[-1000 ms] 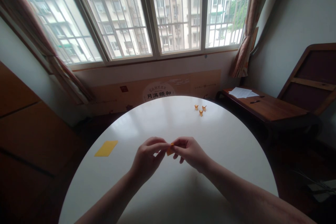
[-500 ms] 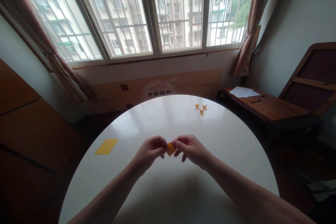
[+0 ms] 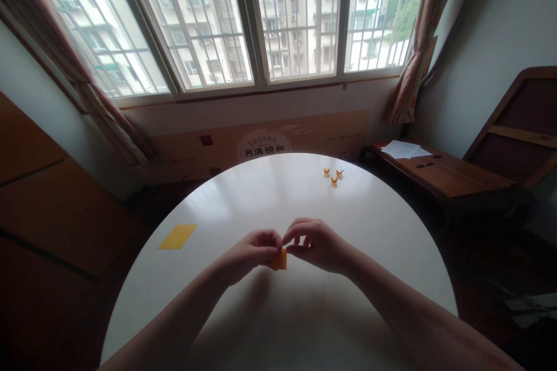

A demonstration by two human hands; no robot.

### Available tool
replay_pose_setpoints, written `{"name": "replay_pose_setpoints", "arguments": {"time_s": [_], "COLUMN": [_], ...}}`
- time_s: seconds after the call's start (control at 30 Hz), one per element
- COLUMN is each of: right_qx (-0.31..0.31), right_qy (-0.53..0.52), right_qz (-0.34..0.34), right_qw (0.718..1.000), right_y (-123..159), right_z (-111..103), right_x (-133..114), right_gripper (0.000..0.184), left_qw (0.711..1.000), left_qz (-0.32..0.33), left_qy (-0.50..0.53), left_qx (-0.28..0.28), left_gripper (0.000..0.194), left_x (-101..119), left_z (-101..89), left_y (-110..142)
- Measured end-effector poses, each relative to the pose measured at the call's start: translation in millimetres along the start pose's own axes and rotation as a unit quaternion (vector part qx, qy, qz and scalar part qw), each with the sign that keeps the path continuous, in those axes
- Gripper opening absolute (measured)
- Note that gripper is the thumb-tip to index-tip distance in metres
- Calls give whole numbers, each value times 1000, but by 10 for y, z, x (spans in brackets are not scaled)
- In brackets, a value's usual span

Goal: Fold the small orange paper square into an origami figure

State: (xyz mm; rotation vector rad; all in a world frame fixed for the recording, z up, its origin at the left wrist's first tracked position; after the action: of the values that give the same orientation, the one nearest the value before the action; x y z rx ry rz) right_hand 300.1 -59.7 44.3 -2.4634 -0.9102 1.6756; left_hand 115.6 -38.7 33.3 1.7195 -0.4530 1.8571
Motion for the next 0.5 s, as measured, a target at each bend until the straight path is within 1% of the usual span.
{"name": "replay_pose_setpoints", "arguments": {"time_s": [0.27,0.43,0.5], "right_qx": [-55,-101,-112], "right_qy": [39,76,102], "right_qz": [-20,-21,-18], "right_qw": [998,992,988], "right_y": [6,37,53], "right_z": [47,48,49], "right_x": [-23,-28,-23], "right_gripper": [7,8,8], "left_qw": [998,997,997], "left_qz": [-31,-21,-19], "left_qy": [1,14,10], "left_qx": [-45,-77,-79], "left_gripper": [34,37,37], "left_x": [-66,-142,-165], "left_z": [27,55,62], "left_y": [6,-13,-28]}}
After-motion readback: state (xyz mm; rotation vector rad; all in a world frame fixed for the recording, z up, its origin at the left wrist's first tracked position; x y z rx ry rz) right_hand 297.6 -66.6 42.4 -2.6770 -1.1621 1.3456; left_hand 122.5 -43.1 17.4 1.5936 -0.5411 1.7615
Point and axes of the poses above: each hand's wrist, its own y-axis away from the middle knuckle, its own z-axis out of the palm, x = y × z, the point moved 3 cm from there along -y, towards the middle knuckle, and after that the axes turned 8 degrees about z, right-handed, at the moved point
